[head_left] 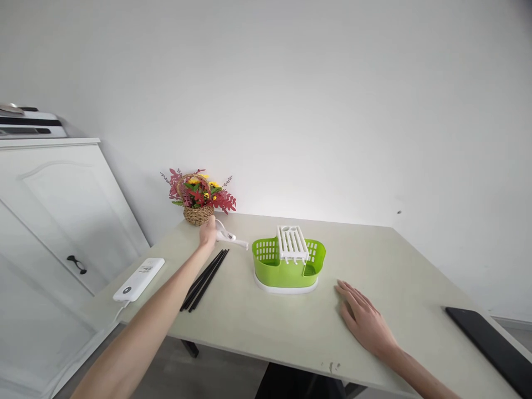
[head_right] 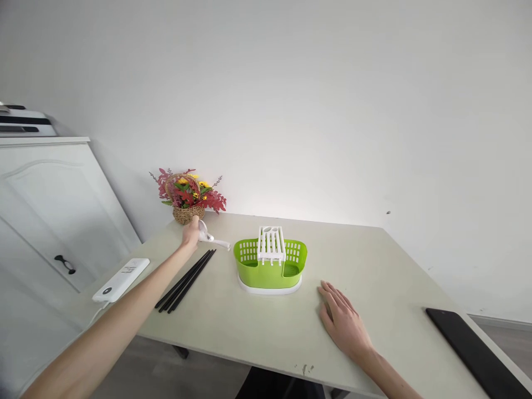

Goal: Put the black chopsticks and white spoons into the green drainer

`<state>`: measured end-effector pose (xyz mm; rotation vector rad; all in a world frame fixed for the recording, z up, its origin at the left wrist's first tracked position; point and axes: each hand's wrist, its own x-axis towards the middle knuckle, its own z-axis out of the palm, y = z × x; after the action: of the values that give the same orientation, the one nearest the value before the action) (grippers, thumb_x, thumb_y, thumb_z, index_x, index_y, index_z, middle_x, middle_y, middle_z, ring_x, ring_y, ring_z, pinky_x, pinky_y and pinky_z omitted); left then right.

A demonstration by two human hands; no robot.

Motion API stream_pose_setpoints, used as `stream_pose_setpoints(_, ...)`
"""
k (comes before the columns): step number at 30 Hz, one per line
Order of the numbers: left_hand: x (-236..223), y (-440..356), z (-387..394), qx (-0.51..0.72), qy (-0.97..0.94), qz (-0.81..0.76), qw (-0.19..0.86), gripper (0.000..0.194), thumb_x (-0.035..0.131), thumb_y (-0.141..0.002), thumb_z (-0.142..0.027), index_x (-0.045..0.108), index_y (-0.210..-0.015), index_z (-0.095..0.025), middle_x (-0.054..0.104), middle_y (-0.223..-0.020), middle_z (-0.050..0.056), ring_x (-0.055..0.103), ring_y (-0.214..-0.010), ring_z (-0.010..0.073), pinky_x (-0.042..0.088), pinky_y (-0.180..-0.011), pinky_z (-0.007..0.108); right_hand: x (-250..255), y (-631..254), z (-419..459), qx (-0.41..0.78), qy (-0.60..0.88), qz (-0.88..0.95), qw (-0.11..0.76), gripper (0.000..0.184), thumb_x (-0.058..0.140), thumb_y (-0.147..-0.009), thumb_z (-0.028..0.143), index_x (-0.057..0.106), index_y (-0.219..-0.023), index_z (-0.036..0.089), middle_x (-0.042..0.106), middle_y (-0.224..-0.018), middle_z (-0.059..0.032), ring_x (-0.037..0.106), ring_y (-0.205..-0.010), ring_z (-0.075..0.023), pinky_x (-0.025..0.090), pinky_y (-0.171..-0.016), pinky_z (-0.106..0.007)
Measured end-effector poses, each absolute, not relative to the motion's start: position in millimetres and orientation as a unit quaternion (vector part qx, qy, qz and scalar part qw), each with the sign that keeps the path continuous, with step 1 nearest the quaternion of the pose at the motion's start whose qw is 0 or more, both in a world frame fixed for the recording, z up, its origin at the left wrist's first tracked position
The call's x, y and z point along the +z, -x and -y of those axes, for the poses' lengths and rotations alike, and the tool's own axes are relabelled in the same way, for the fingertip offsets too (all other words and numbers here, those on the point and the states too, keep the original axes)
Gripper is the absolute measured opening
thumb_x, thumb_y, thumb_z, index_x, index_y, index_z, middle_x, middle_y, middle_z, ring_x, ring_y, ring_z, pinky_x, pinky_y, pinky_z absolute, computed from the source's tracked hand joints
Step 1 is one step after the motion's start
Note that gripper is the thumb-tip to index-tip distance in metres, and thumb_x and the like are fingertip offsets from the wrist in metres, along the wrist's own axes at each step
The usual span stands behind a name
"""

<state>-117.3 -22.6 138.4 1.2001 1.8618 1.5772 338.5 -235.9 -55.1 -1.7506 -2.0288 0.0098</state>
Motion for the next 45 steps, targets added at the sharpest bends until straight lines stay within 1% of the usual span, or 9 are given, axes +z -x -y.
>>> stream_pose_setpoints(5, 122.5, 146.8, 26.4, 0.443, -0.503, -0.715, 0.197, 0.04, 0.047, -0.089, -0.046, 0.042, -0.055, -0.025, 0.045, -0.051, 0.003, 0.049, -0.053, 0.0204, 0.031, -0.048, 0.028, -54.7, -339.6, 237.3, 0.003, 0.637, 0.736, 0.229, 0.053, 0.037, -0.106, 0.039, 0.057, -0.151, 0.02, 0.049, -0.165, -0.0061, 0.045, -0.153, -0.0243, 0.038, -0.127, -0.047)
stream_pose_setpoints(9, 115.3, 152.9, 25.9, 0.363, -0.594, -0.694, 0.186, 0.045, 0.051, -0.086, -0.044, 0.037, -0.048, -0.025, 0.035, -0.045, 0.0, 0.042, -0.051, 0.0175, 0.024, -0.051, 0.028, -55.2, -339.3, 237.7, 0.002, 0.637, 0.735, 0.232, 0.053, 0.038, -0.106, 0.039, 0.057, -0.152, 0.021, 0.049, -0.165, -0.0061, 0.045, -0.153, -0.0247, 0.038, -0.127, -0.049)
stream_pose_setpoints(13, 107.0, 143.4, 26.4, 0.298, -0.676, -0.648, 0.186, 0.047, 0.056, -0.081, -0.044, 0.032, -0.045, -0.024, 0.028, -0.046, -0.003, 0.034, -0.05, 0.0142, 0.019, -0.052, 0.028, -54.0, -338.7, 238.8, 0.006, 0.64, 0.732, 0.234, 0.053, 0.038, -0.105, 0.039, 0.057, -0.152, 0.021, 0.049, -0.164, -0.0061, 0.046, -0.152, -0.0252, 0.039, -0.127, -0.049)
stream_pose_setpoints(19, 90.8, 124.2, 29.6, 0.224, -0.749, -0.593, 0.195, 0.049, 0.06, -0.077, -0.048, 0.03, -0.047, -0.024, 0.026, -0.048, -0.004, 0.028, -0.048, 0.0125, 0.015, -0.051, 0.029, -49.4, -338.9, 241.5, 0.014, 0.643, 0.73, 0.232, 0.053, 0.037, -0.105, 0.038, 0.057, -0.152, 0.021, 0.05, -0.164, -0.0066, 0.046, -0.152, -0.0255, 0.038, -0.127, -0.05)
stream_pose_setpoints(24, 81.3, 114.3, 33.7, 0.174, -0.77, -0.58, 0.202, 0.05, 0.067, -0.074, -0.047, 0.031, -0.046, -0.025, 0.03, -0.046, -0.005, 0.028, -0.044, 0.0122, 0.018, -0.049, 0.03, -47.4, -338.5, 243.4, 0.019, 0.647, 0.727, 0.231, 0.053, 0.035, -0.106, 0.038, 0.056, -0.152, 0.021, 0.049, -0.165, -0.0059, 0.045, -0.153, -0.025, 0.038, -0.127, -0.05)
stream_pose_setpoints(32, 66.4, 101.7, 32.7, 0.092, -0.787, -0.578, 0.193, 0.051, 0.067, -0.074, -0.048, 0.034, -0.043, -0.025, 0.036, -0.042, -0.003, 0.032, -0.041, 0.0142, 0.021, -0.049, 0.031, -46.9, -338.5, 244.0, 0.018, 0.649, 0.725, 0.23, 0.054, 0.035, -0.106, 0.039, 0.056, -0.152, 0.019, 0.049, -0.165, -0.0065, 0.044, -0.153, -0.0246, 0.039, -0.126, -0.048)
stream_pose_setpoints(36, 59.6, 96.7, 31.9, 0.052, -0.793, -0.58, 0.177, 0.048, 0.067, -0.074, -0.047, 0.037, -0.043, -0.025, 0.038, -0.043, -0.002, 0.038, -0.041, 0.0156, 0.025, -0.051, 0.03, -47.6, -338.7, 244.0, 0.018, 0.647, 0.725, 0.236, 0.053, 0.037, -0.105, 0.039, 0.056, -0.152, 0.021, 0.049, -0.165, -0.0059, 0.045, -0.153, -0.0248, 0.039, -0.126, -0.049)
stream_pose_setpoints(42, 63.5, 87.9, 36.4, 0.01, -0.809, -0.576, 0.112, 0.043, 0.064, -0.078, -0.039, 0.043, -0.044, -0.024, 0.05, -0.049, 0.003, 0.056, -0.056, 0.0217, 0.035, -0.06, 0.031, -47.9, -338.6, 244.8, 0.023, 0.647, 0.724, 0.239, 0.053, 0.035, -0.106, 0.039, 0.057, -0.151, 0.022, 0.05, -0.164, -0.006, 0.045, -0.153, -0.0252, 0.039, -0.126, -0.05)
stream_pose_setpoints(45, 66.3, 82.8, 39.6, -0.005, -0.811, -0.579, 0.079, 0.036, 0.064, -0.078, -0.035, 0.049, -0.046, -0.023, 0.057, -0.056, 0.006, 0.063, -0.067, 0.0243, 0.039, -0.064, 0.032, -48.0, -338.3, 245.0, 0.025, 0.648, 0.722, 0.242, 0.052, 0.037, -0.105, 0.039, 0.057, -0.151, 0.024, 0.05, -0.164, -0.0051, 0.045, -0.152, -0.0256, 0.04, -0.125, -0.05)
